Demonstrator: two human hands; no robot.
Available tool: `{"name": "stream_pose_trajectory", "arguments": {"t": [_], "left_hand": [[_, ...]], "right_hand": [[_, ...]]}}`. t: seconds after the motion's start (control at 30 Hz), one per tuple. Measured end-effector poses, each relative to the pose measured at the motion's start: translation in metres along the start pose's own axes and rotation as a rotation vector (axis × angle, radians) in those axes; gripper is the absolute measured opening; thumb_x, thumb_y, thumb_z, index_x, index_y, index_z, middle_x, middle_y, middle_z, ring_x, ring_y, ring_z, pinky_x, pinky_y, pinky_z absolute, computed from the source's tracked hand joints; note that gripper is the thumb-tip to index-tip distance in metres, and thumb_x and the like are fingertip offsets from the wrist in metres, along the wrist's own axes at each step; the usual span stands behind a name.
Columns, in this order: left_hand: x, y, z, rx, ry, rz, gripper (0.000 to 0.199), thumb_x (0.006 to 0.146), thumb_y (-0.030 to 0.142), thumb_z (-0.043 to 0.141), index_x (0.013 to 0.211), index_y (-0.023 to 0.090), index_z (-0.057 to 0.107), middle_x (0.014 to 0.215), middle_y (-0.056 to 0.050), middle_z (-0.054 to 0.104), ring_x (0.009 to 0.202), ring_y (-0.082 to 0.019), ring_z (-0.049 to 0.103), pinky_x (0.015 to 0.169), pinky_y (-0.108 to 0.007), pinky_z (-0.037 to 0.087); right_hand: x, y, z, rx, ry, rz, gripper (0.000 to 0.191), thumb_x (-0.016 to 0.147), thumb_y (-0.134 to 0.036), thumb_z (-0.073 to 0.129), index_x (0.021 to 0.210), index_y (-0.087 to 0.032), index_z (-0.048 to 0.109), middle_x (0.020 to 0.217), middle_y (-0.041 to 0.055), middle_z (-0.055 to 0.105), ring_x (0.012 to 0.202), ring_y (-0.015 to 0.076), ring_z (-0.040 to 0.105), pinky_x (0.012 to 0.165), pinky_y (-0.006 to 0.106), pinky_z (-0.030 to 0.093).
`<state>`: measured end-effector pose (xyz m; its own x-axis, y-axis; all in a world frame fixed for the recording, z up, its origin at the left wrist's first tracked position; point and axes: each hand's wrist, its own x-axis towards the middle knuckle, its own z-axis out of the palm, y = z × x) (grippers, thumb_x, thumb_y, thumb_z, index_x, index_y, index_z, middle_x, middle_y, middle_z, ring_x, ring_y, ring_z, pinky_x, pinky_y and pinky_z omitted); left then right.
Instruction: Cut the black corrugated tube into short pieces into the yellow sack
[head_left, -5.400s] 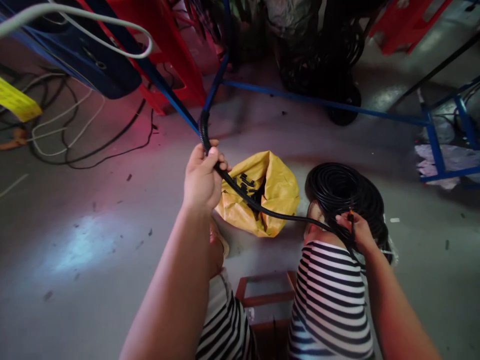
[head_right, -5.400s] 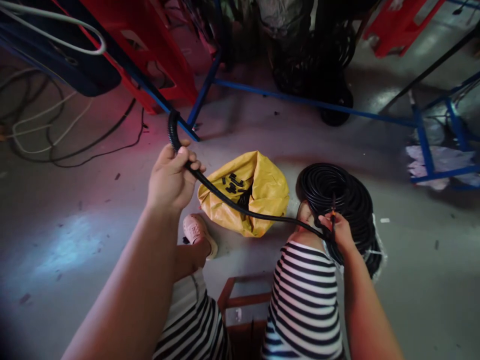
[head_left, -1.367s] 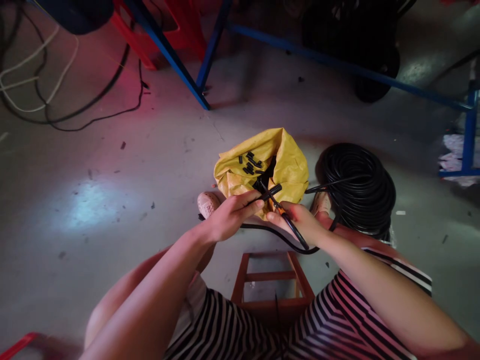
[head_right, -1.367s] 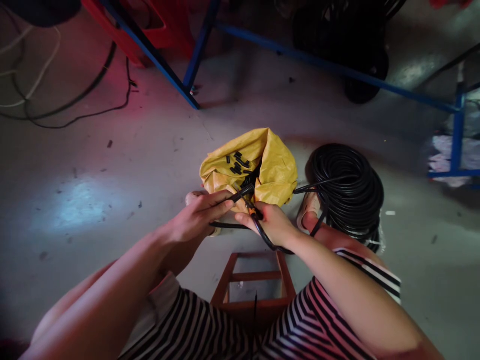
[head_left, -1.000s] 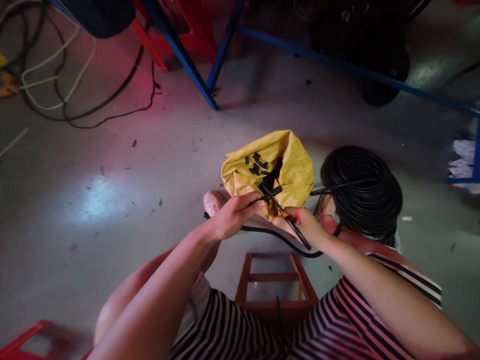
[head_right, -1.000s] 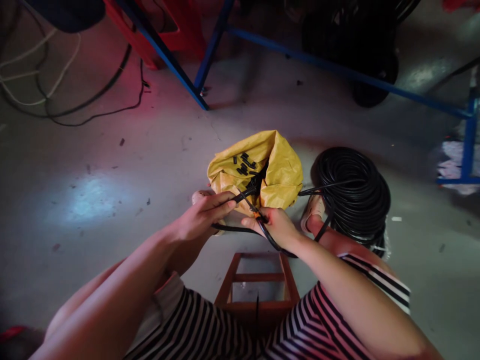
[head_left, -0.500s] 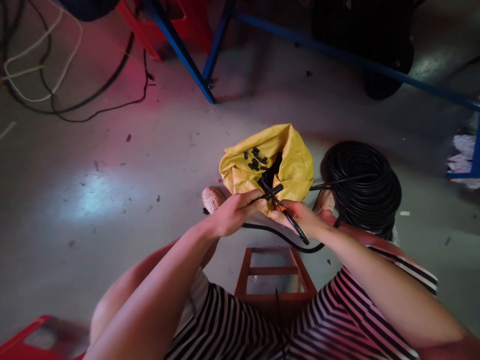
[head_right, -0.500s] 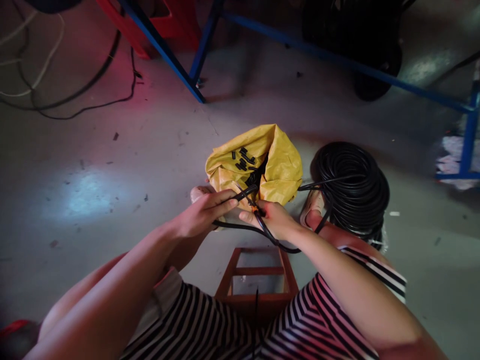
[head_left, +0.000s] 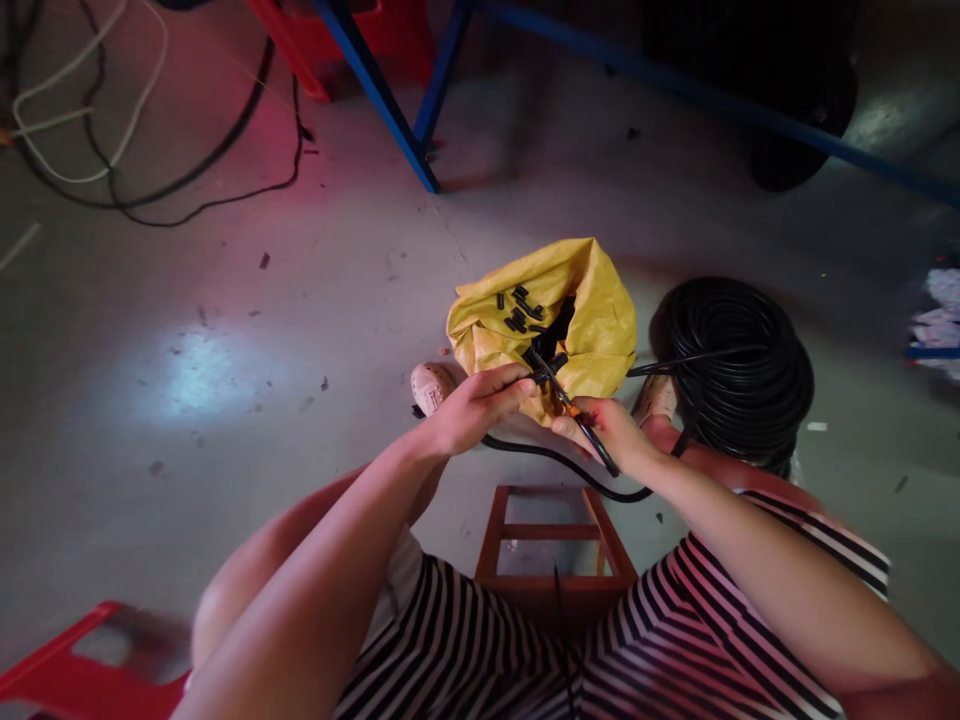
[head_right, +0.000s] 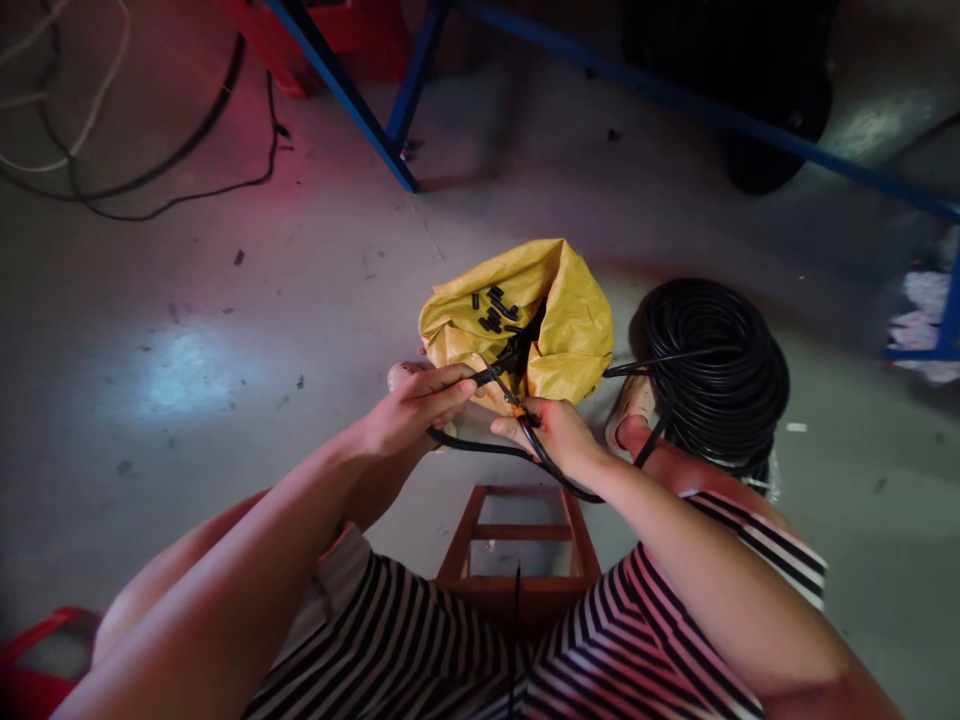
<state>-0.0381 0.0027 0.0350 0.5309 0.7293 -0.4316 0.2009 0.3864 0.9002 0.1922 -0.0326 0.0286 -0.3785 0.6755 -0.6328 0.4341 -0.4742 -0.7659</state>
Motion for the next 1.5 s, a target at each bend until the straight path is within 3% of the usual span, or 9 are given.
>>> {"name": "stream_pose_trajectory", "arguments": {"t": [0.2, 0.67, 0.83, 0.93, 1.03, 1.17, 1.27, 1.37, 1.5], "left_hand": [[0.007, -0.017, 0.002, -0.095, 0.001, -0.026, 0.039, 0.1, 0.049, 0.051, 0.077, 0.018, 0.047, 0.063, 0.005, 0.039, 0.053, -0.008, 0.033, 0.048, -0.023, 0.025], [0.013, -0.028, 0.005, -0.309, 0.03, -0.132, 0.036, 0.094, 0.049, 0.062, 0.079, 0.019, 0.048, 0.061, 0.007, 0.035, 0.049, -0.007, 0.029, 0.046, -0.021, 0.025], [0.011, -0.013, 0.011, -0.197, 0.037, -0.093, 0.037, 0.095, 0.047, 0.059, 0.075, 0.019, 0.046, 0.061, 0.006, 0.037, 0.053, -0.009, 0.032, 0.05, -0.023, 0.025], [0.006, 0.004, 0.021, -0.119, -0.073, -0.072, 0.033, 0.097, 0.046, 0.056, 0.08, 0.019, 0.052, 0.068, 0.003, 0.047, 0.06, -0.011, 0.041, 0.056, -0.025, 0.034], [0.003, 0.017, 0.03, -0.018, -0.19, -0.052, 0.032, 0.097, 0.048, 0.054, 0.087, 0.018, 0.057, 0.078, -0.001, 0.057, 0.071, -0.014, 0.049, 0.065, -0.027, 0.041], [0.003, 0.02, 0.027, 0.087, -0.211, -0.04, 0.037, 0.099, 0.051, 0.05, 0.09, 0.017, 0.059, 0.083, -0.003, 0.06, 0.076, -0.015, 0.052, 0.07, -0.028, 0.044], [0.001, 0.023, 0.014, 0.155, -0.135, 0.014, 0.038, 0.1, 0.051, 0.05, 0.088, 0.017, 0.06, 0.08, -0.002, 0.057, 0.073, -0.014, 0.049, 0.067, -0.027, 0.041], [-0.004, 0.027, 0.0, 0.158, 0.054, 0.041, 0.038, 0.099, 0.051, 0.053, 0.084, 0.017, 0.058, 0.073, 0.001, 0.048, 0.067, -0.012, 0.041, 0.061, -0.025, 0.034], [-0.01, 0.03, -0.011, 0.081, 0.204, 0.013, 0.04, 0.098, 0.054, 0.056, 0.084, 0.016, 0.057, 0.071, 0.001, 0.045, 0.065, -0.012, 0.039, 0.059, -0.025, 0.03]], "right_hand": [[0.002, 0.008, 0.003, 0.113, -0.028, 0.046, 0.057, 0.08, -0.075, 0.067, 0.072, -0.02, 0.053, 0.052, -0.0038, 0.051, 0.046, 0.0121, 0.047, 0.046, 0.025, 0.032], [0.003, 0.013, 0.006, 0.187, 0.035, 0.106, 0.056, 0.072, -0.071, 0.077, 0.068, -0.021, 0.052, 0.05, -0.0051, 0.05, 0.041, 0.012, 0.048, 0.04, 0.024, 0.032], [0.0, 0.0, 0.001, 0.252, 0.054, 0.024, 0.053, 0.076, -0.067, 0.075, 0.068, -0.019, 0.053, 0.052, -0.0042, 0.052, 0.046, 0.0108, 0.048, 0.045, 0.024, 0.036], [-0.001, -0.012, -0.002, 0.315, 0.103, -0.077, 0.049, 0.077, -0.064, 0.076, 0.075, -0.017, 0.06, 0.065, -0.0007, 0.059, 0.058, 0.0124, 0.055, 0.054, 0.025, 0.045], [0.0, -0.016, -0.003, 0.347, 0.16, -0.098, 0.044, 0.074, -0.058, 0.081, 0.077, -0.017, 0.062, 0.064, -0.0016, 0.059, 0.055, 0.012, 0.055, 0.051, 0.025, 0.044], [0.001, -0.018, -0.013, 0.387, 0.255, -0.074, 0.044, 0.071, -0.055, 0.084, 0.077, -0.019, 0.06, 0.058, -0.0032, 0.058, 0.048, 0.0113, 0.052, 0.047, 0.024, 0.042], [-0.003, -0.025, -0.026, 0.377, 0.304, -0.127, 0.041, 0.079, -0.058, 0.077, 0.08, -0.019, 0.062, 0.063, -0.0011, 0.062, 0.052, 0.0119, 0.054, 0.052, 0.025, 0.045], [-0.009, -0.031, -0.032, 0.26, 0.302, -0.177, 0.042, 0.086, -0.057, 0.068, 0.072, -0.019, 0.059, 0.064, -0.0002, 0.058, 0.059, 0.0127, 0.052, 0.058, 0.026, 0.043], [-0.018, -0.025, -0.019, 0.203, 0.163, -0.125, 0.04, 0.084, -0.056, 0.069, 0.078, -0.019, 0.056, 0.069, -0.0019, 0.05, 0.065, 0.0134, 0.046, 0.06, 0.026, 0.037]]}}
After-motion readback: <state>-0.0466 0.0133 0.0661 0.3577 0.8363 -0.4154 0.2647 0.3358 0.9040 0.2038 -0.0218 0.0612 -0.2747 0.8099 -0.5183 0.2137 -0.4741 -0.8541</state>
